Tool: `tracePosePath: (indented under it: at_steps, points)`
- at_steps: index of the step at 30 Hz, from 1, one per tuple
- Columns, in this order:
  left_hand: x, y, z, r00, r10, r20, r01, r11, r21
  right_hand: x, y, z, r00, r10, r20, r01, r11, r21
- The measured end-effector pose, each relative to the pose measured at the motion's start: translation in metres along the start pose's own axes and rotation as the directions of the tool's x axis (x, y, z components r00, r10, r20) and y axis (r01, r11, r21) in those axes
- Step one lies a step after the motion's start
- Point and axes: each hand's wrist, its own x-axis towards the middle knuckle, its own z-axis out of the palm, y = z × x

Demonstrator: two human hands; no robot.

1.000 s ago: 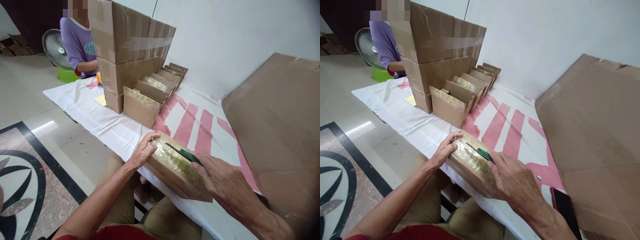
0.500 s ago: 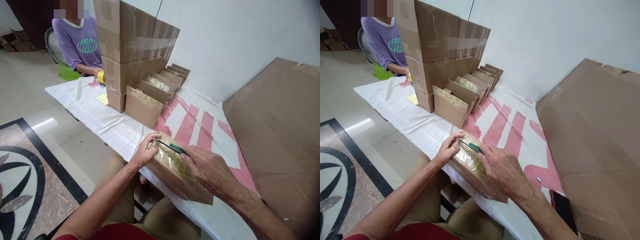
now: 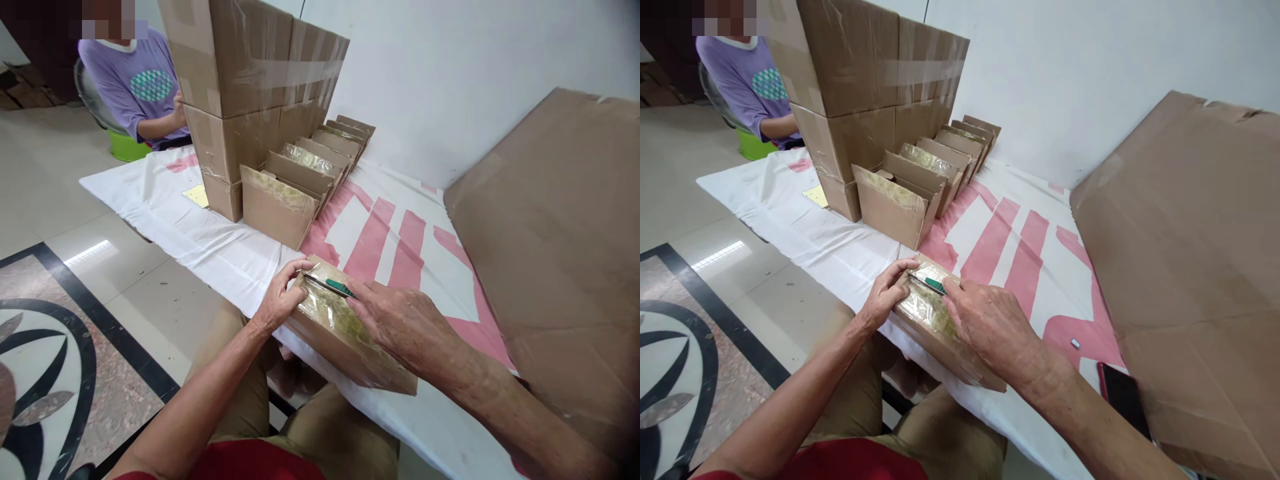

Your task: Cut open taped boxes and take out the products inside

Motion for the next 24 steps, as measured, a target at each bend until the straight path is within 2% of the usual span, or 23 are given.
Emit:
tracePosePath:
  at_steps: [4,9,17,19,22,24]
  points:
    - [0.000,0.003,0.002,0.999,-0.028,-0.020,0.028,0.999,-0.016,0.000,-0.001,-0.004,0.999,0.004,0.044,-0.005,0.999,0.033]
    - [0.001,0.004,0.002,1.000,-0.023,-0.018,0.022,1.000,-0.020,0.001,-0.002,-0.012,0.981,0.050,0.186,-0.047,0.999,-0.019]
    - [0.001,0.002,0.000,1.000,-0.009,-0.006,0.009,1.000,0.014,-0.002,0.005,-0.016,0.967,0.010,0.254,0.012,0.996,-0.085]
    - [0.001,0.001,0.000,1.000,-0.013,-0.007,0.014,1.000,0.025,-0.007,0.014,-0.016,0.970,0.002,0.244,0.008,0.999,-0.040]
    - [0.001,0.001,0.000,1.000,-0.011,-0.015,0.011,0.999,0.032,-0.019,0.028,-0.014,0.986,-0.026,0.167,0.017,0.998,0.057]
    - [0.001,0.001,0.000,1.000,-0.003,-0.021,0.004,0.999,0.036,-0.027,0.036,-0.012,0.988,-0.042,0.147,0.033,0.998,0.062]
